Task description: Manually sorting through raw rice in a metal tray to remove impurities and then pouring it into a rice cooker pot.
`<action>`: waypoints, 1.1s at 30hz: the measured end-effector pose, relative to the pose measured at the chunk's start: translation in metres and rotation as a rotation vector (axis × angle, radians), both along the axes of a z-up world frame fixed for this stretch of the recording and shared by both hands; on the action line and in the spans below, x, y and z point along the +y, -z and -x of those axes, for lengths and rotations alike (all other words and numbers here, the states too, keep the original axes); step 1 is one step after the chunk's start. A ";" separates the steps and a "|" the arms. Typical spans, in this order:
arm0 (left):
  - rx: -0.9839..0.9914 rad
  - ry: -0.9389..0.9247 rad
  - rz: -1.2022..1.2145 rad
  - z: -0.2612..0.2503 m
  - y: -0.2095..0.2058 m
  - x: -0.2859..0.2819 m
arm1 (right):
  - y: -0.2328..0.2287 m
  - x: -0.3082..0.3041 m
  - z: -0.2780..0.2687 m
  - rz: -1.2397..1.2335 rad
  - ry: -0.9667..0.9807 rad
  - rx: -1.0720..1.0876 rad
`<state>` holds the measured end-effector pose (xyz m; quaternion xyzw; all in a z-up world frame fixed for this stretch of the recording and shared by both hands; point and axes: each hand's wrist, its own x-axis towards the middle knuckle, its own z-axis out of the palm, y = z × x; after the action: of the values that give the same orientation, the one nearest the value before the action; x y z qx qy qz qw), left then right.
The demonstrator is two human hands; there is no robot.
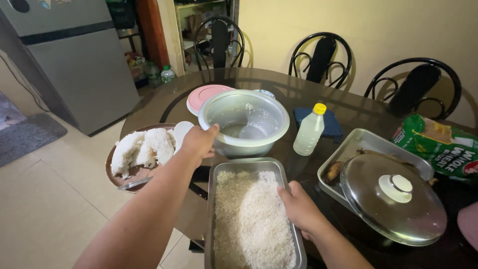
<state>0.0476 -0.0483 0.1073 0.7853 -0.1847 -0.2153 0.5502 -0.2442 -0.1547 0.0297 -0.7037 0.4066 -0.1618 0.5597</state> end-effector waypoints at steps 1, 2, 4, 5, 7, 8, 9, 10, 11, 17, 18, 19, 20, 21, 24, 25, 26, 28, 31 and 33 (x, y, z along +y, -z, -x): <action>-0.002 0.001 0.002 0.000 -0.001 0.002 | -0.004 0.002 0.003 0.002 0.001 -0.002; 0.078 -0.001 0.054 0.001 -0.003 0.003 | -0.008 0.003 0.007 -0.014 0.003 -0.013; 0.156 -0.001 0.106 -0.001 -0.001 0.007 | -0.014 0.007 0.015 -0.029 0.007 -0.026; 0.178 0.001 0.132 -0.003 0.002 0.008 | -0.017 0.008 0.021 -0.033 -0.013 -0.011; 0.199 0.007 0.162 -0.006 0.005 0.009 | -0.028 0.010 0.031 -0.031 -0.029 0.003; 0.209 0.000 0.171 -0.007 0.006 0.009 | -0.036 0.012 0.035 -0.085 -0.020 0.007; 0.220 -0.010 0.181 -0.008 0.009 0.011 | -0.042 0.013 0.040 -0.139 -0.014 0.012; 0.220 -0.009 0.185 -0.007 0.010 0.012 | -0.045 0.009 0.045 -0.134 -0.014 0.012; 0.236 0.005 0.186 -0.008 0.010 0.015 | -0.050 0.006 0.049 -0.150 -0.013 0.018; 0.142 -0.005 0.063 0.021 -0.011 0.044 | -0.114 -0.009 0.057 -0.140 0.022 0.023; 0.079 -0.007 -0.030 0.024 -0.011 0.048 | -0.114 -0.022 0.057 -0.158 -0.016 -0.064; 0.074 -0.009 -0.025 0.024 -0.005 0.052 | -0.129 -0.022 0.051 -0.153 -0.018 -0.069; 0.111 0.013 0.012 0.023 0.000 0.056 | -0.144 -0.023 0.046 -0.140 0.001 -0.060; 0.149 0.033 0.049 0.023 0.007 0.060 | -0.159 -0.024 0.041 -0.127 0.019 -0.050; 0.209 0.080 0.052 0.032 0.009 0.078 | -0.175 -0.042 0.021 -0.055 0.060 -0.023; 0.201 0.077 0.055 0.042 0.002 0.087 | -0.176 -0.046 0.011 -0.052 0.056 -0.030; 0.222 0.070 0.050 0.052 -0.005 0.096 | -0.178 -0.050 0.002 -0.065 0.073 -0.073; 0.236 0.062 0.042 0.070 -0.016 0.112 | -0.166 -0.071 -0.021 -0.081 0.090 -0.125; 0.252 0.091 -0.034 0.088 -0.020 0.125 | -0.136 -0.106 -0.054 0.034 0.019 -0.253; 0.241 0.097 -0.065 0.090 -0.016 0.127 | -0.131 -0.103 -0.071 0.104 0.179 -0.240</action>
<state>-0.0429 0.0783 0.1236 0.7615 -0.1479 -0.3402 0.5315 -0.1736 -0.2575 0.1603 -0.6683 0.3890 -0.3145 0.5505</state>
